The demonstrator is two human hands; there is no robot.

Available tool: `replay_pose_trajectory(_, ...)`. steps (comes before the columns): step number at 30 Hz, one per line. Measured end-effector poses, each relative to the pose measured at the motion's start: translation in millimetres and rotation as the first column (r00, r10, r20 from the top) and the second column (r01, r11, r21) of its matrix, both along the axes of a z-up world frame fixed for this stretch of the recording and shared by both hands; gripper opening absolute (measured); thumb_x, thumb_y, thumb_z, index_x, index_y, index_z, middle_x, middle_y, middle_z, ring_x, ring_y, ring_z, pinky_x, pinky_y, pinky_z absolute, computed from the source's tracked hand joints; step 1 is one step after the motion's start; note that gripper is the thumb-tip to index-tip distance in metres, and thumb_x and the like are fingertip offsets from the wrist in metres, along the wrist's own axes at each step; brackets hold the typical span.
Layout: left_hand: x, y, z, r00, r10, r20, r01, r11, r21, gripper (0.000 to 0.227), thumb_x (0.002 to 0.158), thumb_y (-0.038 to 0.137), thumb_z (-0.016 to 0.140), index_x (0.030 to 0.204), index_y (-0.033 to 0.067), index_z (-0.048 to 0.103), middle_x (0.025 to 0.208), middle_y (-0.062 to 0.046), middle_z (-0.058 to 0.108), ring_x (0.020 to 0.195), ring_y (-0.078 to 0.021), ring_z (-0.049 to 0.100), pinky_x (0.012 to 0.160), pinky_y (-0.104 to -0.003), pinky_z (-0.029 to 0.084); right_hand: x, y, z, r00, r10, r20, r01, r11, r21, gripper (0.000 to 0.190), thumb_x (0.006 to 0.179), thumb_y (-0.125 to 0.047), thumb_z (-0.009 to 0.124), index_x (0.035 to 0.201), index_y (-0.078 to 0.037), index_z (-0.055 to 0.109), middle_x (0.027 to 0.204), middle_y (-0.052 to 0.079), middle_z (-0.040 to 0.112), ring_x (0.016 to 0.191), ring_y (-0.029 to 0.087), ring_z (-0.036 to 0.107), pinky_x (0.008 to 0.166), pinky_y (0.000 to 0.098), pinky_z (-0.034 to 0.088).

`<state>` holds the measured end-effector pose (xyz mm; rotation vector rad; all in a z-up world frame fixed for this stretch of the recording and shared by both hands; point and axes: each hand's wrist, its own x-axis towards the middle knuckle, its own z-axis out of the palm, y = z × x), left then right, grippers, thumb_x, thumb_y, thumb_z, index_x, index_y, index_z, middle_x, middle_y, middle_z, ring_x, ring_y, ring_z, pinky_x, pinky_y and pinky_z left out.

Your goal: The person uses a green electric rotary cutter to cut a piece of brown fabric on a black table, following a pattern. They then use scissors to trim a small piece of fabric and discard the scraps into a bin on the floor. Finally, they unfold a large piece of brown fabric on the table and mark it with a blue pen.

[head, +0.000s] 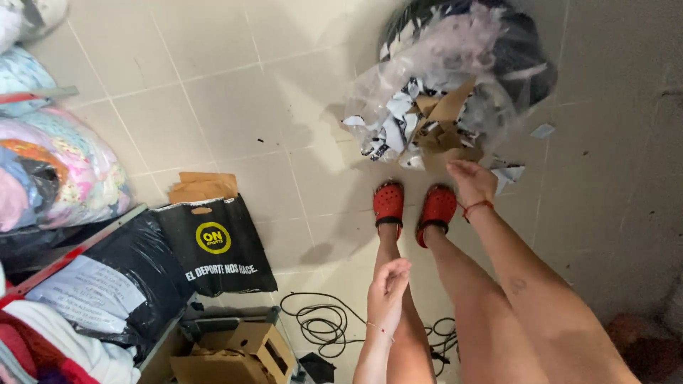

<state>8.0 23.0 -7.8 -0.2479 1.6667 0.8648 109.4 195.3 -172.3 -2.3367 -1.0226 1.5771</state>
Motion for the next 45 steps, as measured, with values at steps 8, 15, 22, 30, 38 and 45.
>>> replay_pose_trajectory(8,-7,42,96,0.964,-0.26,-0.055,0.263,0.961,0.086,0.038,0.074,0.022,0.056,0.111,0.0139,0.051,0.115,-0.003,0.057,0.112,-0.0166,0.052,0.091,-0.028,0.04,6,1,192,0.739,-0.244,-0.628,0.274,0.96,-0.051,0.013,0.076,-0.001,0.06,0.085,-0.009,0.055,0.072,0.001,0.053,0.066,0.009,0.053,0.066,0.0224,0.046)
replay_pose_trajectory(15,-11,79,229,0.999,-0.03,0.012,0.014,0.73,0.683,0.056,0.074,0.006,0.051,0.127,0.0042,0.032,0.124,-0.015,0.045,0.117,-0.019,0.04,0.094,-0.028,0.035,17,-19,389,0.396,-0.24,-0.887,0.344,0.934,-0.099,0.023,0.077,0.003,0.053,0.096,-0.01,0.052,0.082,0.004,0.059,0.068,0.012,0.057,0.059,0.023,0.045)
replay_pose_trajectory(22,-8,69,326,0.968,-0.207,0.141,0.004,0.575,0.818,0.026,0.082,0.011,0.056,0.104,-0.001,0.051,0.097,-0.013,0.058,0.093,-0.018,0.055,0.085,-0.035,0.05,43,-47,486,0.337,0.084,-0.938,0.429,0.873,0.233,0.035,0.074,0.006,0.056,0.105,-0.007,0.049,0.077,0.006,0.055,0.072,0.016,0.055,0.062,0.0255,0.044)
replay_pose_trajectory(30,18,75,382,0.945,-0.307,-0.11,0.256,0.491,0.832,0.034,0.085,0.033,0.05,0.094,0.0033,0.062,0.092,-0.009,0.064,0.085,-0.0103,0.06,0.085,-0.032,0.046,103,-75,519,0.608,0.309,-0.732,0.477,0.595,0.647,0.042,0.051,0.023,0.041,0.087,0.005,0.053,0.044,0.006,0.047,0.081,0.025,0.052,0.091,0.0367,0.034)
replay_pose_trajectory(38,78,82,410,0.701,-0.478,-0.529,0.655,0.137,0.743,0.044,0.079,0.007,0.06,0.12,0.0083,0.044,0.085,-0.007,0.061,0.073,-0.0148,0.061,0.069,-0.027,0.052,143,-100,579,0.716,0.12,-0.687,0.313,0.826,0.47,0.066,0.068,-0.016,0.058,0.13,-0.005,0.037,0.105,0.017,0.056,0.093,0.02,0.054,0.08,0.0355,0.041)
replay_pose_trajectory(45,144,66,421,0.603,-0.511,-0.612,0.7,-0.029,0.713,0.048,0.081,0.005,0.057,0.125,0.0091,0.039,0.085,-0.005,0.064,0.073,-0.0136,0.059,0.073,-0.03,0.049,203,-132,603,0.865,0.071,-0.497,0.339,0.648,0.683,0.061,0.062,0.006,0.068,0.119,-0.004,0.049,0.079,0.009,0.06,0.068,0.009,0.056,0.067,0.0196,0.048)
